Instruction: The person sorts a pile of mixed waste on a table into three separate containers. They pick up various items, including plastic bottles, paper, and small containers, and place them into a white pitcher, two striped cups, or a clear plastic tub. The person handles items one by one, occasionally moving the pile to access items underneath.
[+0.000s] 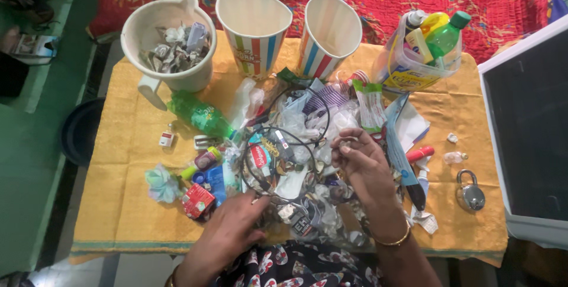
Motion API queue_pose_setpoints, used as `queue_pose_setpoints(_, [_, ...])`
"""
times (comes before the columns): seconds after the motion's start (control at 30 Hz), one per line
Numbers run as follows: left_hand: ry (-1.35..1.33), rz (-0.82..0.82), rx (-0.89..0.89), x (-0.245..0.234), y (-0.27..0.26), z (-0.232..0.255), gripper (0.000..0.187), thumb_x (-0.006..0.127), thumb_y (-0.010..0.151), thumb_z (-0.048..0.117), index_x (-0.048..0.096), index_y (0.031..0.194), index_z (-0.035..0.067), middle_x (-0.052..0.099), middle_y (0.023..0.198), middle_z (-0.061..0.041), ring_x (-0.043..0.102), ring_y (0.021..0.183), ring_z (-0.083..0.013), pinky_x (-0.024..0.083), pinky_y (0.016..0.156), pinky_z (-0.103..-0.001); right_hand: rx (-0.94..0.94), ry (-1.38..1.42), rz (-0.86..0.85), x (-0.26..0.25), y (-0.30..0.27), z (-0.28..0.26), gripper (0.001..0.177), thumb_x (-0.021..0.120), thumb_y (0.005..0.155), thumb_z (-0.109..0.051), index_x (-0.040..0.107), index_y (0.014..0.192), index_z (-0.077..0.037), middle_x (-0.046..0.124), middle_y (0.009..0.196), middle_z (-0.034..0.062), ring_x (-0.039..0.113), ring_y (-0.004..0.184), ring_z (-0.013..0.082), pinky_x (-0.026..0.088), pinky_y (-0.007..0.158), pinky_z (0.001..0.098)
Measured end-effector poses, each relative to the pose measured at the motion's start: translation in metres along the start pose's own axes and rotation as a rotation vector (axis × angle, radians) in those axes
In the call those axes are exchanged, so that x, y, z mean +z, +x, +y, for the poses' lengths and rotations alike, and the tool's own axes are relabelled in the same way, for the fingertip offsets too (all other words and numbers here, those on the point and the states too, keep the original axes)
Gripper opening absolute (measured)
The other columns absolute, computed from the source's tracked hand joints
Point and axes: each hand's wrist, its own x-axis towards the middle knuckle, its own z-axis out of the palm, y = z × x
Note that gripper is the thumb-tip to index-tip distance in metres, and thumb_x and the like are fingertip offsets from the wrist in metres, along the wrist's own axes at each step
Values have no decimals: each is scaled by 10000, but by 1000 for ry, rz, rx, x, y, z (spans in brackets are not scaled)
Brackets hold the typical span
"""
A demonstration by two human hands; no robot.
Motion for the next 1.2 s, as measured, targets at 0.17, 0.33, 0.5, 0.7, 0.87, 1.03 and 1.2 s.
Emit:
queue_pose_setpoints(0.17, [-127,265,286,7,0,-16,482,773,732,114,586,1171,47,626,1028,-180,621,926,-407,495,774,-489,34,-338,-32,-13,-8,14,118,685,952,-33,676,1063,7,596,841,8,525,741,79,426,674,244])
queue_pose_setpoints(0.33, [-191,-47,-83,-12,20,-13,203,744,871,124,577,953,41,600,879,-154,633,847,-372,500,722,-465,104,-993,-110,-1,-19,2,260,809,808,-143,704,1031,-61,597,808,27,506,689,131,437,607,333])
queue_pose_setpoints(0.5, [-329,129,28,-33,37,5,160,679,878,34,579,1002,19,624,914,-162,651,865,-371,508,734,-442,-235,-1562,-426,7,-38,-26,493,835,651,-133,670,1114,-88,586,952,113,575,933,305,485,806,416])
queue_pose_setpoints(0.7, [-318,215,178,-21,54,17,340,594,816,-68,642,1137,31,655,1046,-157,661,986,-370,526,842,-430,-305,-1588,-288,-7,-42,-22,242,783,748,-71,652,952,-79,577,945,122,600,929,321,497,807,416])
queue_pose_setpoints(0.87, [-216,82,95,-13,51,20,208,656,803,7,667,1007,44,610,979,-147,627,949,-339,510,832,-440,-478,-1127,-174,-28,-32,-24,190,735,796,2,597,922,-34,632,942,105,637,915,240,522,809,365])
queue_pose_setpoints(1.03, [-127,-38,44,-14,48,24,378,856,759,237,654,1005,33,569,975,-198,587,905,-397,472,770,-493,-143,-314,31,-41,-27,-25,155,597,857,75,540,966,-18,664,1001,104,637,961,170,498,807,290])
queue_pose_setpoints(1.2, [-29,-95,51,7,49,13,344,844,723,198,643,973,75,601,977,-182,617,926,-399,498,777,-494,-109,100,83,-57,-27,-20,162,574,912,32,580,1072,2,578,841,57,498,731,110,407,656,251])
